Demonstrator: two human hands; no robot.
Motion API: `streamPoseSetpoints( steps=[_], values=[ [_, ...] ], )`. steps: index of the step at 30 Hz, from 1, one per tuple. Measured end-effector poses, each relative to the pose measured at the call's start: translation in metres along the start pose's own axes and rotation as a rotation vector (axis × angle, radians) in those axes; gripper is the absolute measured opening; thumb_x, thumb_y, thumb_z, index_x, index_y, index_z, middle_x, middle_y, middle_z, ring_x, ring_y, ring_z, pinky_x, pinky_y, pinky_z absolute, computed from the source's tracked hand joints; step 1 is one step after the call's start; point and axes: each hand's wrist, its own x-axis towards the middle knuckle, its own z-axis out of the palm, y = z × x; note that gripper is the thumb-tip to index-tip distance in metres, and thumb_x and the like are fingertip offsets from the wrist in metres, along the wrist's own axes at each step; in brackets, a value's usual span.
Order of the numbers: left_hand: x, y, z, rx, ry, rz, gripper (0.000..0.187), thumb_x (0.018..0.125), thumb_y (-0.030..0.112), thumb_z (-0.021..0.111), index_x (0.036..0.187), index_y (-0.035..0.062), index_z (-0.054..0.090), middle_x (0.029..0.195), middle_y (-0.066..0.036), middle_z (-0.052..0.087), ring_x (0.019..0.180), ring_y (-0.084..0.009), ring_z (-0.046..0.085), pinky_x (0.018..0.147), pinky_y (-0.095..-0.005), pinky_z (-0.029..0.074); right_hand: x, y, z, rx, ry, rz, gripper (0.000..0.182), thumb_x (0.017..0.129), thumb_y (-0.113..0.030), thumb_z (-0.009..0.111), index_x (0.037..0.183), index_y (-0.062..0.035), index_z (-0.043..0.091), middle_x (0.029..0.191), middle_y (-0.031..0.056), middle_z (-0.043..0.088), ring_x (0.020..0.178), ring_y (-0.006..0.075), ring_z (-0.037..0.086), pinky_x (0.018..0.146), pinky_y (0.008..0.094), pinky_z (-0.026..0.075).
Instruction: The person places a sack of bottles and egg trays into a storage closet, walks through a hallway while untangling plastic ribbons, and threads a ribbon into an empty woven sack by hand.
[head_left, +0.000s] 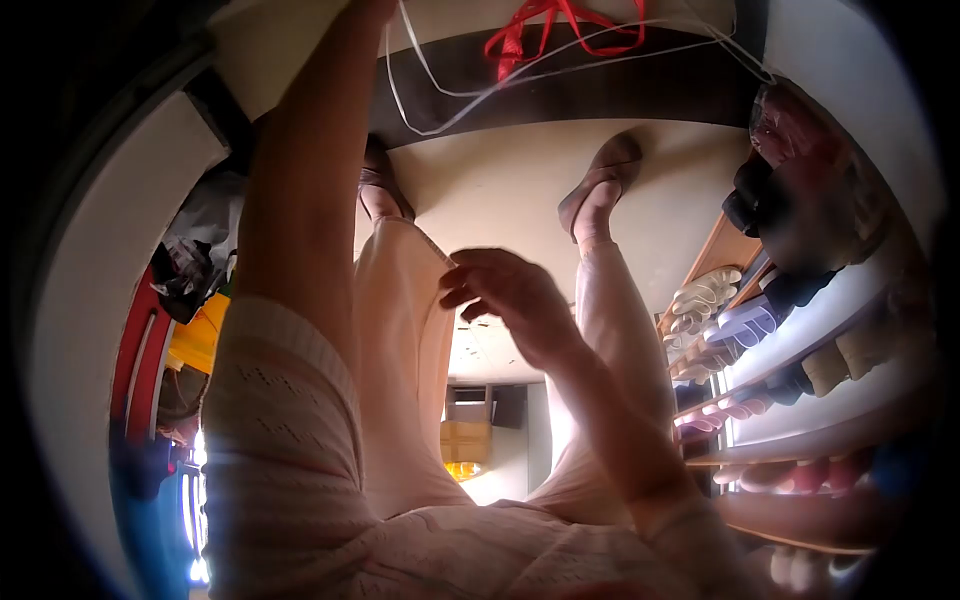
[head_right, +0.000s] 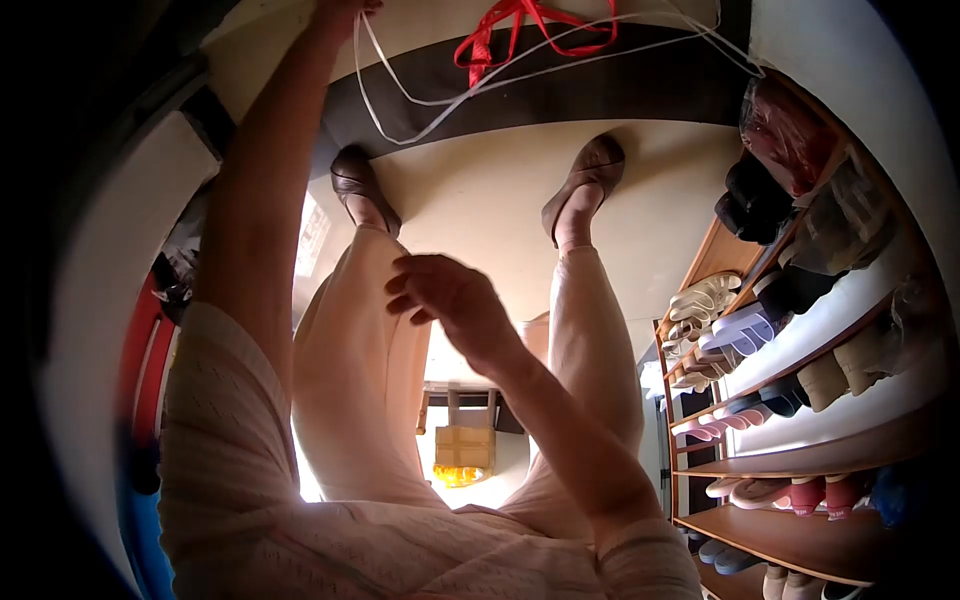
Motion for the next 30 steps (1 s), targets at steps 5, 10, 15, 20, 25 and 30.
streamPoseSetpoints(
  steps=[5, 10, 15, 20, 25, 30],
  values=[
    [-0.241, 0.139, 0.148, 0.706, -0.464, -0.234, 0.019, 0.081, 0.023, 0.054, 0.086, 0.0049, 0.055, 0.073, -0.006, 0.054, 0.070, -0.0139, 0.052, 0.062, -0.0295, 0.042, -0.011, -0.047, 0.010, -0.068, 0.438, -0.310, 0.039, 0.084, -0.015, 0.054, 0.116, 0.0025, 0.042, 0.101, 0.0090, 0.056, 0.093, 0.0117, 0.054, 0.078, 0.0230, 0.042],
    [-0.371, 0.137, 0.187, 1.067, -0.835, -0.167, 0.053, 0.081, 0.012, 0.046, 0.127, 0.0042, 0.021, 0.063, -0.016, 0.056, 0.053, -0.0320, 0.054, 0.050, -0.0413, 0.043, -0.012, -0.049, -0.007, 0.027, 0.423, -0.326, 0.043, 0.080, -0.010, 0.060, 0.116, 0.0048, 0.042, 0.089, 0.0059, 0.057, 0.084, 0.0086, 0.050, 0.072, 0.0198, 0.039],
    [-0.383, 0.167, 0.218, 1.228, -0.976, -0.185, 0.059, 0.079, 0.009, 0.047, 0.130, 0.0006, 0.018, 0.059, -0.013, 0.054, 0.050, -0.0298, 0.053, 0.047, -0.0399, 0.042, -0.026, -0.053, -0.027, 0.005, 0.479, -0.353, 0.035, 0.081, -0.007, 0.058, 0.110, 0.0049, 0.045, 0.074, 0.0009, 0.052, 0.068, 0.0066, 0.046, 0.063, 0.0191, 0.037],
    [-0.382, 0.137, 0.210, 1.022, -1.393, -0.285, 0.057, 0.076, 0.023, 0.057, 0.125, 0.0033, 0.037, 0.098, -0.020, 0.056, 0.093, -0.0305, 0.054, 0.080, -0.0387, 0.043, -0.043, -0.073, -0.062, 0.627, 0.392, -0.359, 0.009, 0.083, -0.004, 0.048, 0.092, -0.0043, 0.047, 0.049, -0.0044, 0.030, 0.043, 0.0065, 0.033, 0.044, 0.0219, 0.034],
    [-0.225, 0.128, 0.204, 1.125, -0.371, -0.077, 0.024, 0.080, 0.024, 0.053, 0.101, 0.0148, 0.059, 0.082, -0.007, 0.060, 0.069, -0.0186, 0.058, 0.065, -0.0313, 0.048, -0.045, -0.068, -0.069, 0.510, 0.339, -0.212, 0.015, 0.089, -0.016, 0.044, 0.092, -0.0023, 0.049, 0.046, -0.0036, 0.022, 0.036, 0.0061, 0.019, 0.033, 0.0216, 0.016],
    [-0.137, 0.024, 0.235, 1.531, 0.024, 0.111, 0.022, 0.080, 0.029, 0.052, 0.097, 0.0186, 0.060, 0.093, -0.011, 0.059, 0.085, -0.0268, 0.058, 0.072, -0.0367, 0.048, -0.041, -0.063, -0.065, 0.329, 0.362, -0.127, 0.019, 0.089, -0.018, 0.044, 0.088, 0.0001, 0.051, 0.046, -0.0042, 0.025, 0.035, 0.0042, 0.020, 0.032, 0.0201, 0.017]
  ],
)
